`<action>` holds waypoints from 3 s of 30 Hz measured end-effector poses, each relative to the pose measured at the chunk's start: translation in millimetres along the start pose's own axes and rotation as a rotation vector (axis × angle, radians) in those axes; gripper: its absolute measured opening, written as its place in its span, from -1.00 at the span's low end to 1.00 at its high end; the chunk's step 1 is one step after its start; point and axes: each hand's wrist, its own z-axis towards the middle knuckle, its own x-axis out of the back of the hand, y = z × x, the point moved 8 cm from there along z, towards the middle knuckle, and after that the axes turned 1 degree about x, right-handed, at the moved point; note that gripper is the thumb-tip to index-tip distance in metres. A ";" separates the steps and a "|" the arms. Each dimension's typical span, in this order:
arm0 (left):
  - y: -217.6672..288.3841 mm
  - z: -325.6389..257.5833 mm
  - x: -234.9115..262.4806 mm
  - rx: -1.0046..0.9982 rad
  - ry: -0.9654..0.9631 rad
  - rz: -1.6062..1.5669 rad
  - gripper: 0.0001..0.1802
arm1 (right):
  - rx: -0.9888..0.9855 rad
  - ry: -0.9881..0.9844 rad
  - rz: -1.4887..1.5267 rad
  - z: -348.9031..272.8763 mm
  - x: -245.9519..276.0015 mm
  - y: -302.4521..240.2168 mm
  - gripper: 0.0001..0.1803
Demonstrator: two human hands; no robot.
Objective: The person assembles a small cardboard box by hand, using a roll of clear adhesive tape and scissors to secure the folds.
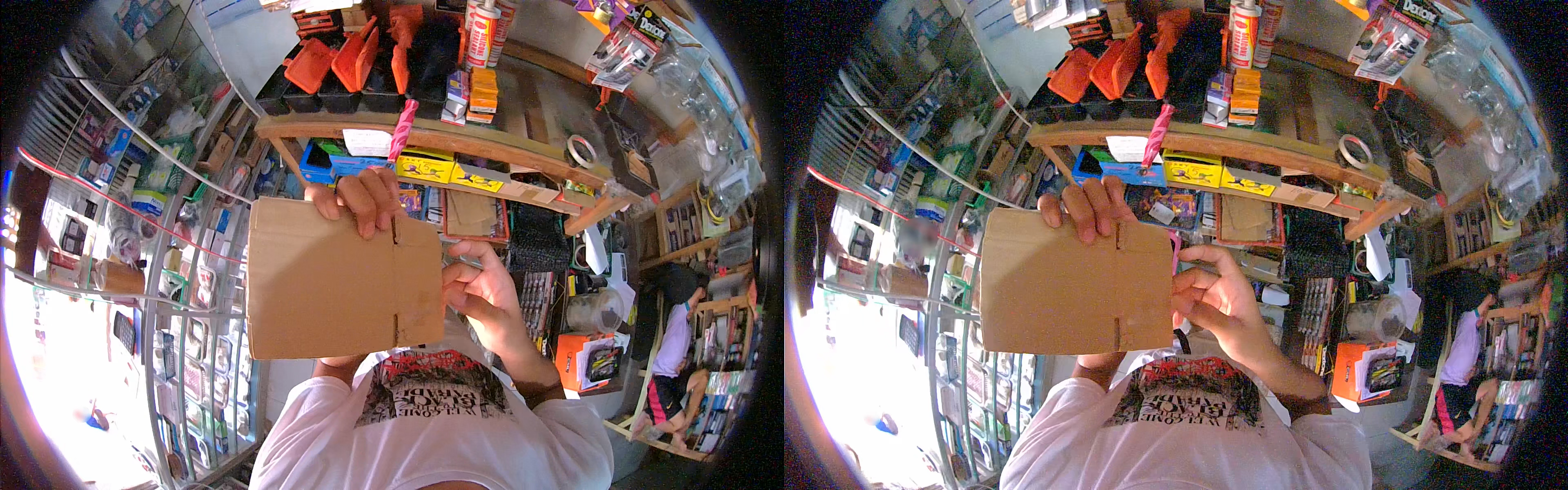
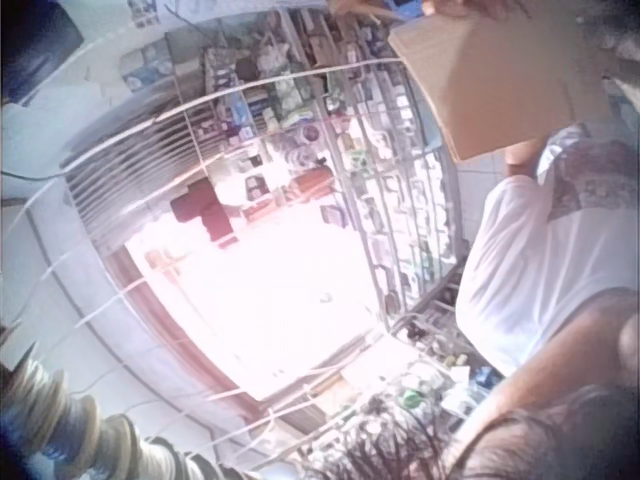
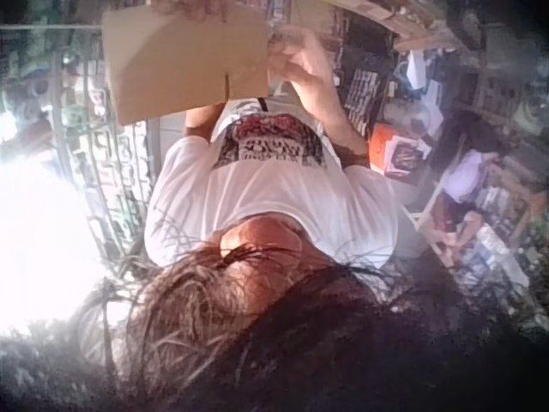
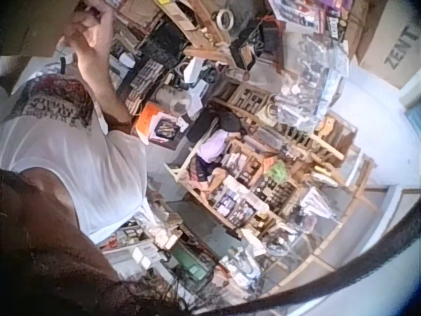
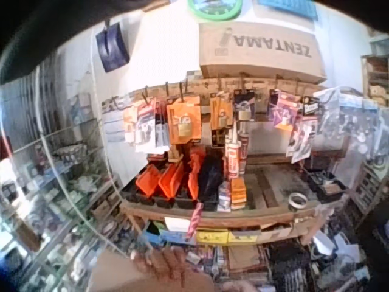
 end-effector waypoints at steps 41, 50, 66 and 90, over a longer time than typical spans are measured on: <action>93.1 -25.2 -71.1 -0.660 0.290 0.740 -0.77 | 0.747 -0.111 -0.894 -35.7 -39.0 -27.8 -0.46; 110.4 -41.7 -80.6 -0.708 0.166 0.720 -0.93 | 0.502 -0.097 -0.571 -18.3 -30.2 -10.6 -0.37; 102.6 -40.5 -93.2 -0.680 0.157 0.757 -0.94 | 0.822 -0.155 -1.022 -29.3 -50.5 -30.4 -0.52; 114.7 -48.9 -78.8 -0.657 0.117 0.808 -0.85 | 0.403 -0.215 -0.344 -14.5 -32.0 -5.0 -0.26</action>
